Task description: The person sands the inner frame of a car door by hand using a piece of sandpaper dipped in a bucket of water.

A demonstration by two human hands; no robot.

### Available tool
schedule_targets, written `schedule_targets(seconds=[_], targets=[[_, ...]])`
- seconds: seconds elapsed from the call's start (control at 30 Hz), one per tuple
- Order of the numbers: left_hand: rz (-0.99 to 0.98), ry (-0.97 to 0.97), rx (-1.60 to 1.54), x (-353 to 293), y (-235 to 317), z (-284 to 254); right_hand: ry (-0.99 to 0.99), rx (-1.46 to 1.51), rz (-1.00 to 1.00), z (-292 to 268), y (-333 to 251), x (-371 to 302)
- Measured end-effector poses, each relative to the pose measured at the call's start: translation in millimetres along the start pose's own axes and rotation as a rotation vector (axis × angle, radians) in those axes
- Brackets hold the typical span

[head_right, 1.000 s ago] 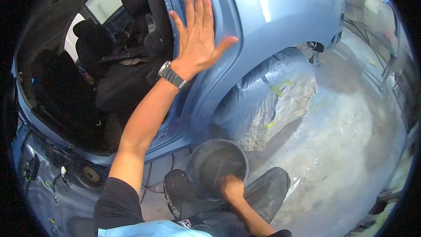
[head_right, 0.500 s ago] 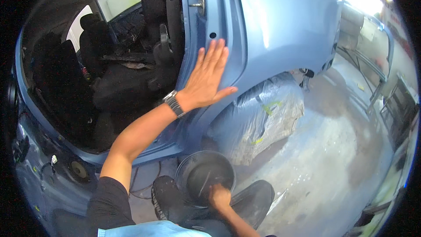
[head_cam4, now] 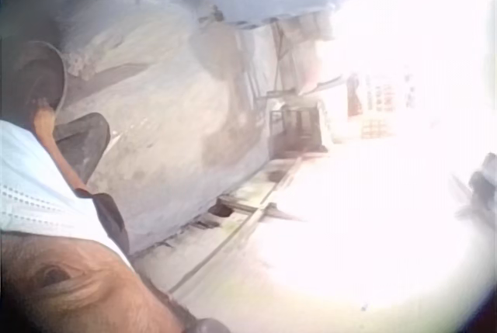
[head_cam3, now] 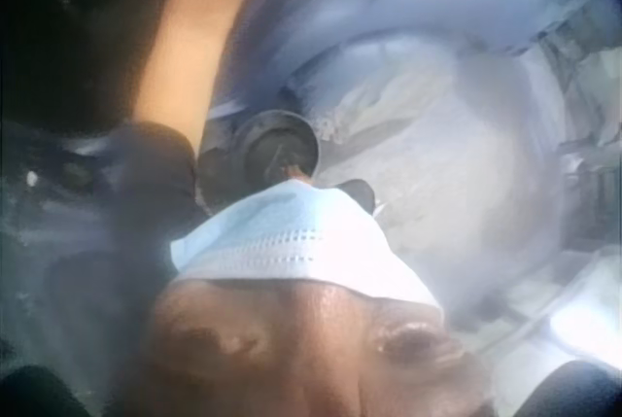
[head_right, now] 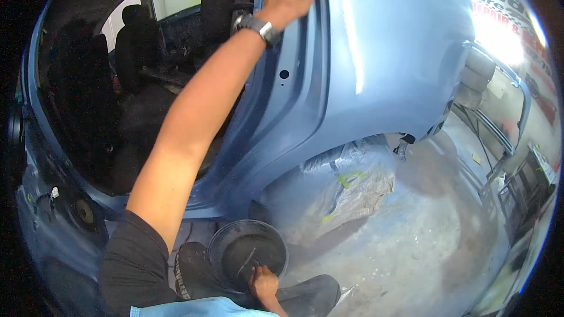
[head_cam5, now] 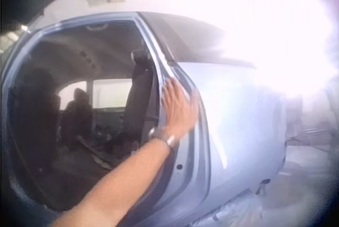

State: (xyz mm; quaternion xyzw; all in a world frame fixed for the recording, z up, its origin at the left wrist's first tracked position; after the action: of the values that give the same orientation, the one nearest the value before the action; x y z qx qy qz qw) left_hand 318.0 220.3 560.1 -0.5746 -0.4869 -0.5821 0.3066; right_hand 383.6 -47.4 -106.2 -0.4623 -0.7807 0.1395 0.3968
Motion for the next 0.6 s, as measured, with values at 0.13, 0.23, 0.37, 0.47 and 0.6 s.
schedule_targets(seconds=[0.13, 0.23, 0.37, 0.47, 0.6], targets=[[-0.047, 0.055, -0.009, 1.3, -10.8, 17.2, -0.024, 0.045, -0.004, -1.6, -12.4, 1.8], [0.172, 0.094, 0.151, -30.8, -18.2, 37.9, 0.014, 0.033, -0.017, -4.3, -10.0, 3.3], [0.37, 0.061, 0.103, -74.5, -17.0, 28.3, -0.013, 0.001, -0.018, -9.3, -12.8, 4.8], [0.475, -0.028, 0.173, -97.8, -20.8, 21.1, -0.016, 0.012, -0.035, -2.1, -8.6, 1.7], [0.572, -0.132, 0.207, -133.8, -29.7, 11.2, -0.023, -0.018, -0.051, -2.5, -9.7, 2.2]])
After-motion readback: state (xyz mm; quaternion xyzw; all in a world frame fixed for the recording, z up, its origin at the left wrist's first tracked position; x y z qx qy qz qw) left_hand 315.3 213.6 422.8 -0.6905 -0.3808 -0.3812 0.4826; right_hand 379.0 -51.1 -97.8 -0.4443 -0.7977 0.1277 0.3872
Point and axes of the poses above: each hand's wrist, its own x-axis towards the middle knuckle, its own z-axis out of the palm, y = z × x, the point moved 8 cm from there along x, towards the middle knuckle, and after that the axes turned 8 degrees about y, right-handed, at the moved point
